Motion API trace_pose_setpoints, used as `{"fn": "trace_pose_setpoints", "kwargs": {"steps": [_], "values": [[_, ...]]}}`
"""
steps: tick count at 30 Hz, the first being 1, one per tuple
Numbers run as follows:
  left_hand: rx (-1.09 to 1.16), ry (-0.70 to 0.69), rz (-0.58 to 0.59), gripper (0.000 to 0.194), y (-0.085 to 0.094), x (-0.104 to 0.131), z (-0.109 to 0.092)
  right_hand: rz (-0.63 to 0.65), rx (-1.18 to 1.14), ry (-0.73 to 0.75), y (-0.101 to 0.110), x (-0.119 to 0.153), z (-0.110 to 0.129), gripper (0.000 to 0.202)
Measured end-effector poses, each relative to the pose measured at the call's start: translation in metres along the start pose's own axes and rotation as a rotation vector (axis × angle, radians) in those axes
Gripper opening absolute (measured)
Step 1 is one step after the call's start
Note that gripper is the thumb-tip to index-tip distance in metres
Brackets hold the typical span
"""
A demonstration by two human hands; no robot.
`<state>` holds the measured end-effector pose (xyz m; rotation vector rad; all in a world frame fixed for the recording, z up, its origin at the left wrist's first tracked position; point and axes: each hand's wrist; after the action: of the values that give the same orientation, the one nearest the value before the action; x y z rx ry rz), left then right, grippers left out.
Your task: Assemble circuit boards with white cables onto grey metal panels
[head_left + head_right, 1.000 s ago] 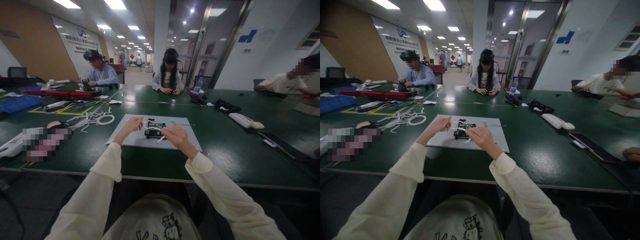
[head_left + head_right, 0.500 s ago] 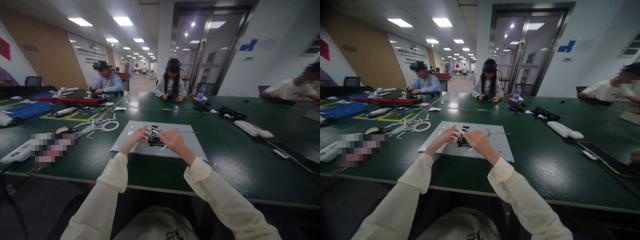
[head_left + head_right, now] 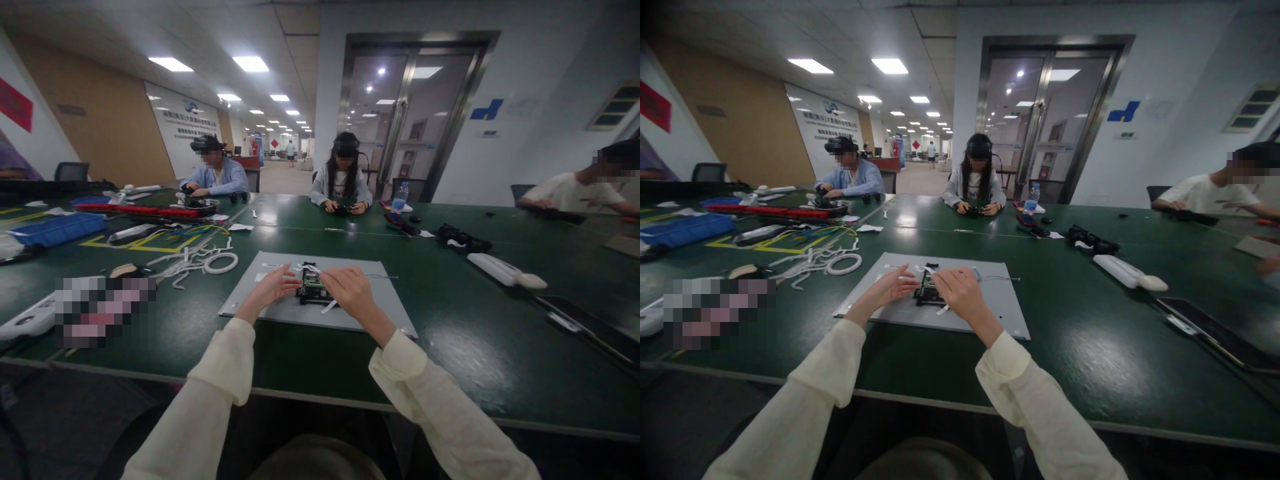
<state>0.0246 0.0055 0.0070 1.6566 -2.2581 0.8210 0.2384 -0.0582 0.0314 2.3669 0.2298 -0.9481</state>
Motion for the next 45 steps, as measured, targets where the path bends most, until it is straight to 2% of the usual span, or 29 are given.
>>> {"fn": "trace_pose_setpoints", "kwargs": {"steps": [3, 5, 8, 10, 12, 15, 18, 20, 23, 27, 30, 37, 45], "values": [[-0.032, 0.049, 0.093, 0.038, -0.002, 0.002, 0.000, 0.001, -0.028, 0.048, 0.000, -0.002, 0.004, 0.015], [-0.052, 0.004, 0.117, 0.032, -0.002, 0.002, 0.000, 0.034, -0.063, 0.066, 0.000, -0.003, 0.010, 0.017], [-0.095, -0.106, 0.050, 0.014, 0.000, 0.001, 0.000, 0.069, -0.095, 0.074, 0.000, -0.004, 0.018, 0.019], [-0.134, -0.129, -0.007, 0.010, 0.004, 0.000, -0.001, 0.081, -0.107, 0.072, 0.000, -0.003, 0.021, 0.019], [-0.163, -0.138, -0.029, 0.009, 0.007, 0.000, -0.002, 0.111, -0.129, 0.056, 0.000, 0.000, 0.022, 0.020], [-0.151, -0.163, -0.001, 0.008, 0.008, 0.002, -0.003, 0.174, -0.166, 0.029, 0.000, 0.005, 0.023, 0.020], [-0.161, -0.196, 0.015, 0.016, 0.007, 0.002, -0.001, 0.235, -0.172, 0.028, -0.001, 0.008, 0.024, 0.019], [-0.214, -0.238, -0.043, 0.022, 0.006, -0.001, 0.000, 0.285, -0.171, 0.036, -0.003, 0.008, 0.027, 0.019], [-0.360, -0.357, -0.192, 0.025, 0.005, -0.009, 0.003, 0.358, -0.201, 0.051, -0.006, 0.006, 0.031, 0.017], [-0.648, -0.559, -0.308, 0.019, 0.001, -0.022, 0.005, 0.426, -0.258, 0.030, -0.009, 0.005, 0.035, 0.015], [-0.845, -0.643, -0.361, 0.012, -0.004, -0.027, 0.008, 0.440, -0.286, -0.004, -0.010, 0.006, 0.036, 0.015], [-0.965, -0.683, -0.438, 0.016, -0.002, -0.029, 0.015, 0.442, -0.323, -0.030, -0.015, 0.008, 0.041, 0.019], [-1.045, -0.696, -0.405, 0.017, -0.006, -0.027, 0.016, 0.528, -0.334, -0.018, -0.023, 0.010, 0.046, 0.019]]}}
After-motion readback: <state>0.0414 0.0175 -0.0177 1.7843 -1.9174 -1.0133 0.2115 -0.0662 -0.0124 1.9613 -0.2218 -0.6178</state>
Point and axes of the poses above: each hand's wrist, its own x-axis away from the middle knuckle, its own y-axis out of the back of the hand, z = x × y, and after that the axes turned 13 degrees about y, right-handed
